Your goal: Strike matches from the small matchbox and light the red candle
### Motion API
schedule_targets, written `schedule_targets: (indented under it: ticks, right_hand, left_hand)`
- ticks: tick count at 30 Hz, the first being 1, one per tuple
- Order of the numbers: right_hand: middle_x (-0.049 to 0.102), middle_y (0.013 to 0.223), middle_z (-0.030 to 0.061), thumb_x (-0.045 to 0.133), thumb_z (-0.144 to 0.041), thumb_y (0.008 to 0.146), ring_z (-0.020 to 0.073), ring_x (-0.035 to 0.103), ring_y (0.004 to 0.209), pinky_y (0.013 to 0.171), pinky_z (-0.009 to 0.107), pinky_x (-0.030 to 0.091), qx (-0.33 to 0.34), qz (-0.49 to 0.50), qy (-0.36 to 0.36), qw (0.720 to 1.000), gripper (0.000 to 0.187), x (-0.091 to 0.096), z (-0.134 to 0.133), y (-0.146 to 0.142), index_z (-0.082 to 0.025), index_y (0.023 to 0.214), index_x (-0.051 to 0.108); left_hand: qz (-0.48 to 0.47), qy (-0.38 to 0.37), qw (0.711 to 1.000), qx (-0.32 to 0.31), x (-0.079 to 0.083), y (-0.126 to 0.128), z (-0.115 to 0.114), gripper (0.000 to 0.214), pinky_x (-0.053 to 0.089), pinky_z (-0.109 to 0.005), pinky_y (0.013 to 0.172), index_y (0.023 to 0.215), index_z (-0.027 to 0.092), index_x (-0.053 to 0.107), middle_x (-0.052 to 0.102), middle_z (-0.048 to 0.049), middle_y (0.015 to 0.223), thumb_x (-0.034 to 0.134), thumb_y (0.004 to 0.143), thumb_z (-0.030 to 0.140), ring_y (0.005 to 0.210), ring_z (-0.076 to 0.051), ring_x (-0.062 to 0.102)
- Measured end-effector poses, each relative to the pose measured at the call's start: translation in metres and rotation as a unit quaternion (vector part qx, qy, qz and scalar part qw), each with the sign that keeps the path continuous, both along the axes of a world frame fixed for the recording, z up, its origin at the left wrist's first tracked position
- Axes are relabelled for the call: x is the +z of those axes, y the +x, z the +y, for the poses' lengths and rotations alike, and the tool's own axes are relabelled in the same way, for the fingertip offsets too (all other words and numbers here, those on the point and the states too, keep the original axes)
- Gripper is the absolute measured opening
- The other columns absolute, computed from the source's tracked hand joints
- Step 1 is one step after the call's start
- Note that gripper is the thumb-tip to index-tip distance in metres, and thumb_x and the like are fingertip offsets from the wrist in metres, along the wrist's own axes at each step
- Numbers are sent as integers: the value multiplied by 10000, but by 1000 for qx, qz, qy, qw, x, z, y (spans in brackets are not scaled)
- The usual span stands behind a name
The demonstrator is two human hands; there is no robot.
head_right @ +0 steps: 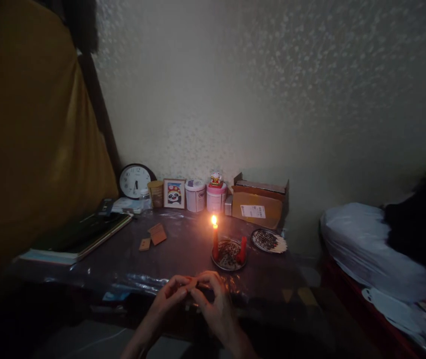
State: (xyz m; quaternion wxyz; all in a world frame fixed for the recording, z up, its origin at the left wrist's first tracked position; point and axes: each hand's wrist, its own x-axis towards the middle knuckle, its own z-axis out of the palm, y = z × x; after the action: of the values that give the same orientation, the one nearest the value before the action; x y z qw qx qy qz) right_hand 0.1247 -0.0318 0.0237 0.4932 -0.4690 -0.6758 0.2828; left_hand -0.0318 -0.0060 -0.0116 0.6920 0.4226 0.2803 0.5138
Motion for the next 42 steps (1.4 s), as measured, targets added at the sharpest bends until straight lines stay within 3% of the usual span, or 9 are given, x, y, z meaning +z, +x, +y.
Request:
schedule_targets:
  ticks: [3, 10, 14, 17, 22, 26, 31, 35, 42]
  right_hand:
    - [617, 950, 35, 618, -319, 764, 205, 593, 922, 833, 315, 475, 8, 25, -19, 999, 132, -6, 3, 3, -221, 852, 619]
    - [661, 939, 50, 647, -390, 726, 237, 617, 935, 836, 350, 482, 30, 101, -84, 991, 258, -19, 7, 6, -211, 907, 605]
    - [663, 946, 52, 652, -385, 726, 234, 621, 933, 832, 353, 483, 63, 148, -108, 981, 270, -14, 5, 7, -208, 918, 585]
    - [658, 982, 56, 647, -385, 730, 238, 611, 963, 847, 353, 473, 86, 164, -131, 974, 275, -5, 1, 6, -208, 931, 585]
    - [655, 991, 48, 630, -387, 743, 235, 609, 958, 826, 333, 480, 119, 169, -142, 968, 269, 7, -6, 6, -217, 950, 603]
    - [641, 1042, 47, 632, -385, 741, 239, 587, 1006, 860, 336, 466, 122, 156, -145, 969, 279, 12, -8, 6, -223, 967, 608]
    - [639, 1053, 47, 609, -394, 767, 239, 571, 1035, 909, 349, 436, 132, 145, -148, 969, 292, 17, -11, 6, -211, 994, 603]
    - [617, 1119, 42, 581, -391, 797, 233, 546, 1079, 930, 340, 420, 154, 150, -147, 966, 299, 16, -11, 8, -220, 1042, 601]
    - [612, 1131, 45, 570, -395, 801, 240, 531, 1103, 941, 348, 424, 121, 133, -137, 974, 292, 5, -7, 11, -234, 1040, 616]
  left_hand:
    - [19, 44, 999, -2, -1, 1, -1, 204, 435, -286, 712, 796, 188, 632, 648, -38, 895, 708, 644, 301, 795, -202, 587]
    - [22, 58, 998, 7, 5, 5, -6, 197, 438, -284, 693, 804, 194, 633, 627, -40, 918, 705, 646, 286, 760, -187, 573]
    - [23, 55, 998, 15, 3, 6, -7, 228, 432, -278, 691, 850, 187, 630, 633, -42, 864, 703, 655, 279, 776, -193, 576]
    - [-51, 21, 998, 4, 0, 7, -7, 246, 440, -284, 701, 909, 191, 619, 633, -45, 861, 677, 685, 277, 778, -187, 592]
    - [-164, -32, 985, -40, 6, 9, -9, 161, 452, -290, 764, 892, 178, 613, 648, -70, 904, 629, 736, 219, 820, -179, 618]
    - [-190, -44, 979, -61, 13, 8, -13, 139, 452, -319, 825, 869, 162, 604, 644, -96, 985, 626, 736, 196, 901, -209, 615]
    - [-213, -45, 972, -87, 15, 9, -15, 126, 466, -299, 795, 853, 147, 594, 639, -85, 926, 621, 741, 200, 880, -202, 618]
    - [-226, -38, 969, -92, 13, 9, -15, 118, 468, -289, 772, 850, 152, 570, 628, -70, 909, 617, 748, 190, 855, -185, 617]
    - [-222, -28, 972, -71, 13, 9, -15, 112, 464, -282, 732, 818, 169, 522, 625, -53, 866, 612, 754, 186, 793, -164, 612]
